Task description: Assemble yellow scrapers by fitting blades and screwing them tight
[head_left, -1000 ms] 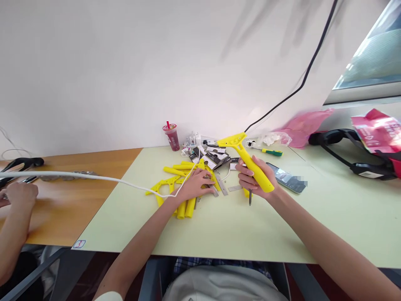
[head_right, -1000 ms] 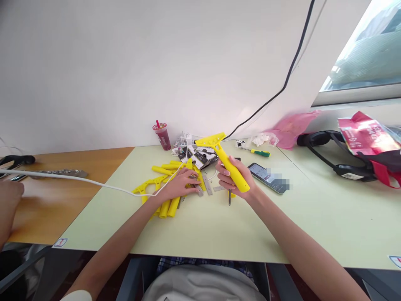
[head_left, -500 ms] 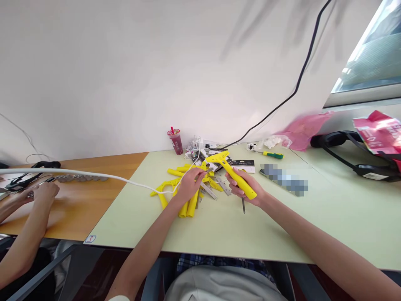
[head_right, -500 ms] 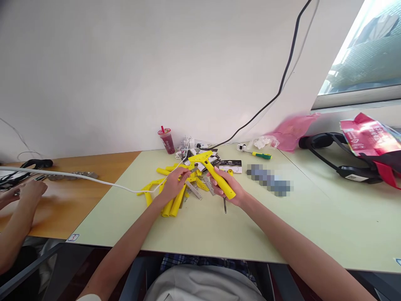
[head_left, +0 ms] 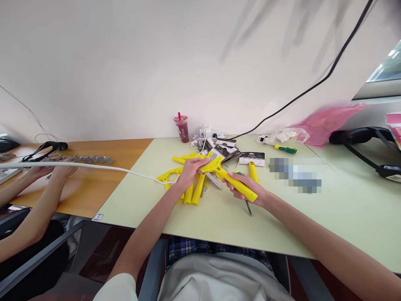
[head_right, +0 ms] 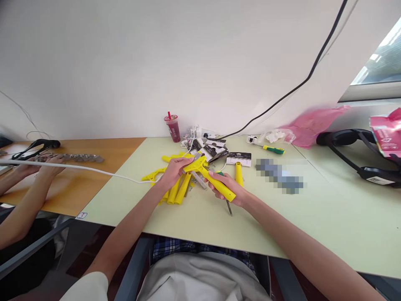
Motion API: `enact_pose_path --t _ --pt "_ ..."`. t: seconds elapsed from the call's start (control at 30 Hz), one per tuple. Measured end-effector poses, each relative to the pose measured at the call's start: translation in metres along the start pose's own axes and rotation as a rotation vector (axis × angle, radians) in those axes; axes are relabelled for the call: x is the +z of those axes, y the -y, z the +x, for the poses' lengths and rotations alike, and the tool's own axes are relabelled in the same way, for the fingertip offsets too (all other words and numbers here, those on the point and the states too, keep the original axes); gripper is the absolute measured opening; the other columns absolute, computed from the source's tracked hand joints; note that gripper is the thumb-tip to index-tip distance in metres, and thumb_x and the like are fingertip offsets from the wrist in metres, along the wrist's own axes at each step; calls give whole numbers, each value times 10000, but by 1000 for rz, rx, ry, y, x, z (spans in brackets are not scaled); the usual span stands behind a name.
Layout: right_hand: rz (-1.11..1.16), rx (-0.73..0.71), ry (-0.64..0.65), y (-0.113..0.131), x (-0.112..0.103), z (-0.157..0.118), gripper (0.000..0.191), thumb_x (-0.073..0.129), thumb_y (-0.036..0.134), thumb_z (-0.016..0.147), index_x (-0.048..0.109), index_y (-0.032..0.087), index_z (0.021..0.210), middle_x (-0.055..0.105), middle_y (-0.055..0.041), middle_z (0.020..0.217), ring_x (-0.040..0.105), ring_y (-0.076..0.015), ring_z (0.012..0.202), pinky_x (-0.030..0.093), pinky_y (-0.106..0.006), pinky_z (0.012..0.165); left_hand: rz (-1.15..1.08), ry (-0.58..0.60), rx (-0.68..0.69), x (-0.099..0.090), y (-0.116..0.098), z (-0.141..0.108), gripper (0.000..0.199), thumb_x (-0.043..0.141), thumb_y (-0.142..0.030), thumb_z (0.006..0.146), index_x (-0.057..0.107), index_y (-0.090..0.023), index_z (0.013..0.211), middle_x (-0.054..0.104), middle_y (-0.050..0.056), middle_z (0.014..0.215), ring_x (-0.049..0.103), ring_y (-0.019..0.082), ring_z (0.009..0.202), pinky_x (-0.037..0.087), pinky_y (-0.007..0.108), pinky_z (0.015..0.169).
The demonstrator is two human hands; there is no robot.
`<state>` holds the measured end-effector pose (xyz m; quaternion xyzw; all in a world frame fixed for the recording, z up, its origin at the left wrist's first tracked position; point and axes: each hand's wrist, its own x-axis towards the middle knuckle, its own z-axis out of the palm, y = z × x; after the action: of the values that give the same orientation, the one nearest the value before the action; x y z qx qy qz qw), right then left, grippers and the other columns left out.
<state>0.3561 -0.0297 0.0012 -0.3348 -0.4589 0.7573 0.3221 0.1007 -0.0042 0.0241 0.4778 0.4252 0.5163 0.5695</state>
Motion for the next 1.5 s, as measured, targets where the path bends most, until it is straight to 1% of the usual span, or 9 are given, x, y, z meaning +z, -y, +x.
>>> enact_pose_path --t 0.1,0.27,0.5,0.83,1.07,1.13,1.27,1.4,1.5 --pt "-16 4 -11 -1 2 -1 637 963 722 809 832 119 966 647 15 720 500 -40 397 373 -190 365 -24 -42 -15 1 3 1 449 1051 -557 721 908 -183 923 876 104 1008 807 252 944 619 347 836" --pt "-28 21 -11 -1 3 -1 659 982 736 769 843 115 940 633 18 693 506 -45 387 358 -192 357 -88 -83 -31 -1 3 5 545 1100 -566 621 921 -167 947 893 131 1034 838 311 1056 640 414 1027" --pt "-41 70 -15 1 4 0 558 933 668 858 838 122 920 643 -2 675 477 -55 387 343 -204 340 -99 -91 -3 -4 7 6 436 1063 -517 694 922 -178 930 893 121 1033 839 306 1082 631 428 1090" --pt "-68 39 -35 2 6 -4 614 968 704 786 809 138 962 646 19 667 498 -73 400 335 -234 357 179 33 -24 -2 14 4 454 999 -601 792 919 -175 929 836 77 905 804 243 857 638 335 738" --pt "-44 36 -99 -1 9 0 423 908 567 919 805 157 914 833 -115 925 727 -145 655 531 -209 491 213 111 -15 8 12 -4 490 1026 -626 735 908 -174 882 822 71 901 717 189 782 640 345 778" --pt "-53 20 -119 -4 10 1 407 912 561 911 795 172 940 855 -137 1003 765 -168 701 476 -197 432 270 145 8 11 12 -7 478 998 -640 774 917 -187 904 825 69 913 714 188 796 604 320 761" --pt "-111 -6 -177 -8 14 2 465 950 598 841 769 193 980 858 -155 1073 801 -206 744 251 -183 320 367 202 70 14 14 -11 465 934 -660 849 925 -203 939 839 73 948 735 208 860 567 314 779" --pt "-113 -24 -275 -9 18 2 530 1034 576 716 733 205 946 856 -142 1113 800 -207 723 250 -190 328 416 214 94 12 15 -11 468 919 -663 860 926 -206 960 855 74 985 739 213 886 556 325 817" --pt "-106 -20 -323 -11 18 3 529 1049 562 694 718 215 918 853 -127 1090 809 -215 749 236 -196 340 464 221 106 11 14 -11 489 905 -682 865 913 -198 936 834 64 926 701 194 818 518 314 744"
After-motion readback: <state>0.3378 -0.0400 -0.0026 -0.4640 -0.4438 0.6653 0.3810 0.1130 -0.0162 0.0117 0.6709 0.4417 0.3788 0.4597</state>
